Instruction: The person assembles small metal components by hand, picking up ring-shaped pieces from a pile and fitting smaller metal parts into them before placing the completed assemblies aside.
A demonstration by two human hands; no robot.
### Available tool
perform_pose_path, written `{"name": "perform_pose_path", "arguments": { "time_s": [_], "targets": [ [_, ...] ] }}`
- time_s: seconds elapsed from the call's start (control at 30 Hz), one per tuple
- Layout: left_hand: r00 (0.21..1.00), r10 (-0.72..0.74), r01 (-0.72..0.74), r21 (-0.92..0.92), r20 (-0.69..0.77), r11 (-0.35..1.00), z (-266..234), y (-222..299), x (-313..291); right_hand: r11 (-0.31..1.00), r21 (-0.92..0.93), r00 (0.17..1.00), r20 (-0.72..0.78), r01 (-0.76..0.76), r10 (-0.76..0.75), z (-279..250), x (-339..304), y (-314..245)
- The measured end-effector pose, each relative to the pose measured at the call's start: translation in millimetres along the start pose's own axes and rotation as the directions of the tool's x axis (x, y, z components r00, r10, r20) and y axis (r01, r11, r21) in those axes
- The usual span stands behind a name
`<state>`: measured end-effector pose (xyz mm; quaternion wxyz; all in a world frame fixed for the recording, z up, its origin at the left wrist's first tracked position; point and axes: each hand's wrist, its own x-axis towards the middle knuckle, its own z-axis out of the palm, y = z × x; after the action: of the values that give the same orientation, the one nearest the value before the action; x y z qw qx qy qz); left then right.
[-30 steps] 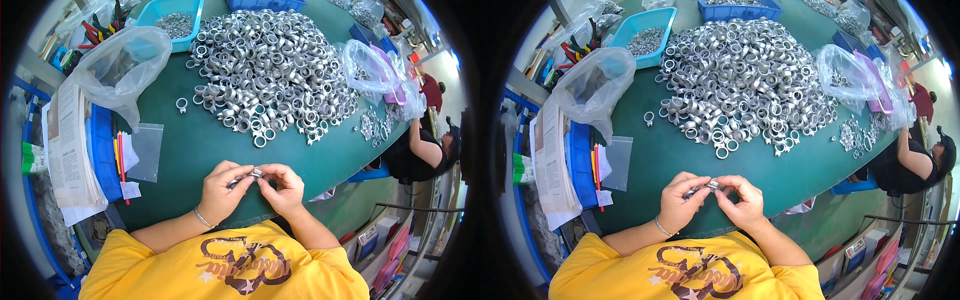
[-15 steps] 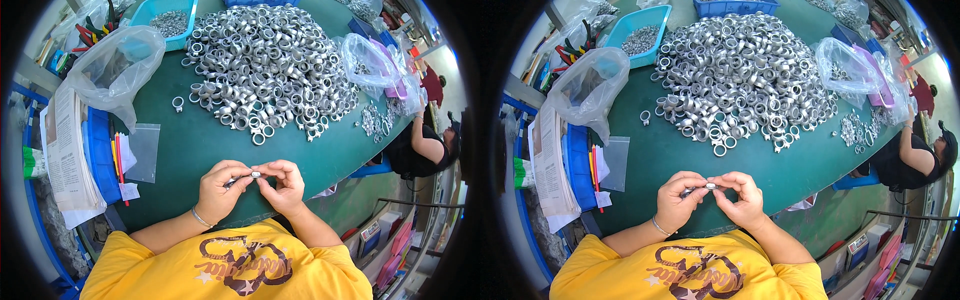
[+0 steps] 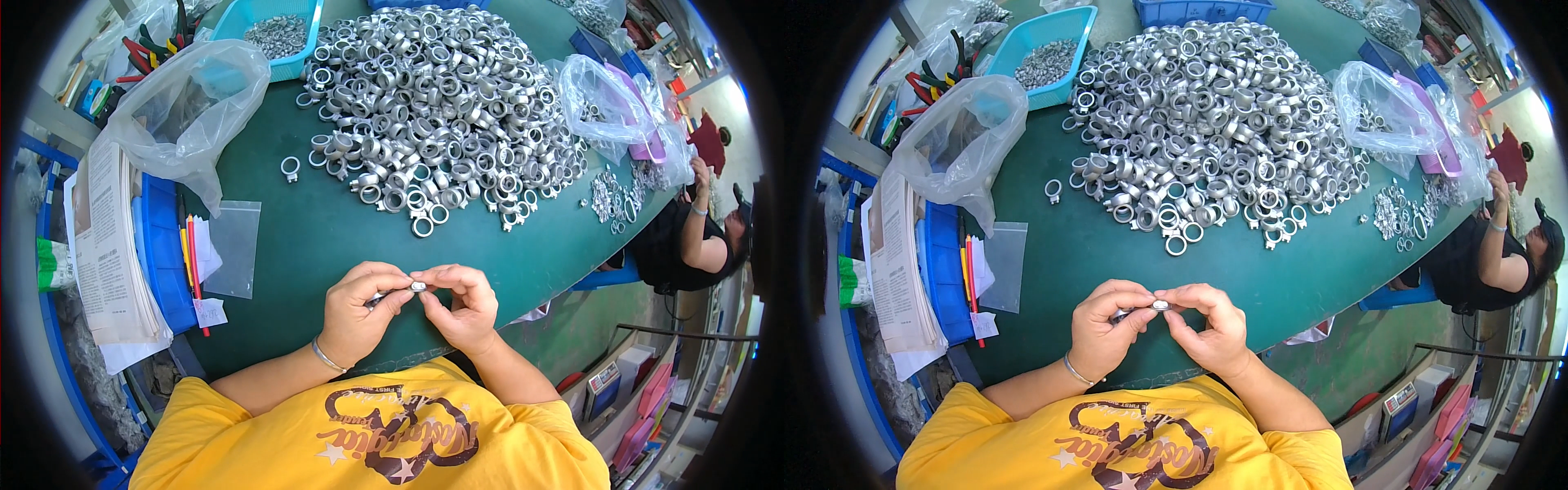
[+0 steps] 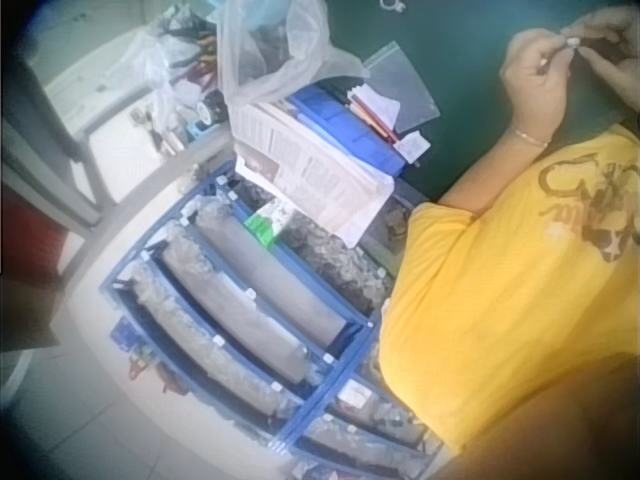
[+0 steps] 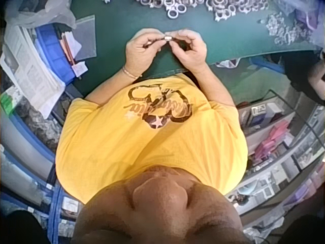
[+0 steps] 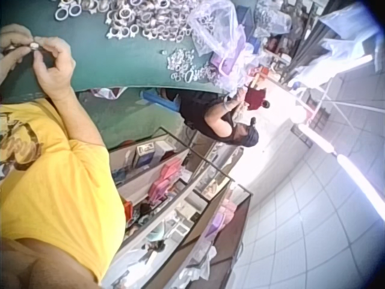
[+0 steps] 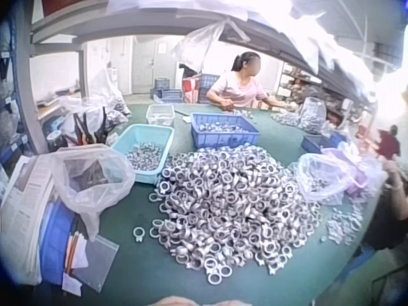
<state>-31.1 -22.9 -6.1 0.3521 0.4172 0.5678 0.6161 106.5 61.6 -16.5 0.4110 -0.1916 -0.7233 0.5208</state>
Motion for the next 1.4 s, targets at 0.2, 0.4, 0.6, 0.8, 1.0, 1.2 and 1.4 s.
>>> {"name": "perform_pose_path", "arguments": {
  "time_s": [0.2,0.4,0.6,0.8,1.0,1.2,1.4],
  "targets": [
    [0.96,-0.277,0.274,-0.274,0.028,0.922,-2.6,1.9,-0.1,0.976,-0.211,0.998,-0.01,0.054,-0.058,-7.0,16.0,-4.2],
    [0.901,-0.426,0.358,-0.701,0.085,0.617,-6.5,7.3,10.2,0.718,-0.69,0.996,0.083,0.088,-0.042,-12.2,49.1,9.7],
    [0.915,-0.382,0.357,-0.701,0.129,0.617,-9.9,-2.2,3.4,0.876,-0.475,0.983,0.105,-0.082,0.149,-12.2,41.0,-0.5],
    [0.93,-0.342,0.365,-0.423,0.132,0.83,-5.4,3.5,2.3,0.982,-0.188,0.983,0.179,-0.018,0.052,-11.4,26.0,-12.2],
    [0.999,-0.017,0.02,-0.1,0.031,0.995,-3.6,0.5,0.3,0.919,-0.317,0.963,0.202,0.237,-0.178,-6.8,25.0,-14.5],
    [0.998,-0.013,0.016,-0.047,0.059,0.999,-4.2,4.0,-1.6,0.987,-0.019,0.986,0.04,-0.16,0.161,-6.0,14.5,-12.7],
    [0.998,0.028,-0.026,-0.029,0.051,0.999,-1.2,3.4,-0.8,0.823,0.188,0.838,0.239,-0.536,0.491,-12.1,20.4,-23.5]
  ]
}}
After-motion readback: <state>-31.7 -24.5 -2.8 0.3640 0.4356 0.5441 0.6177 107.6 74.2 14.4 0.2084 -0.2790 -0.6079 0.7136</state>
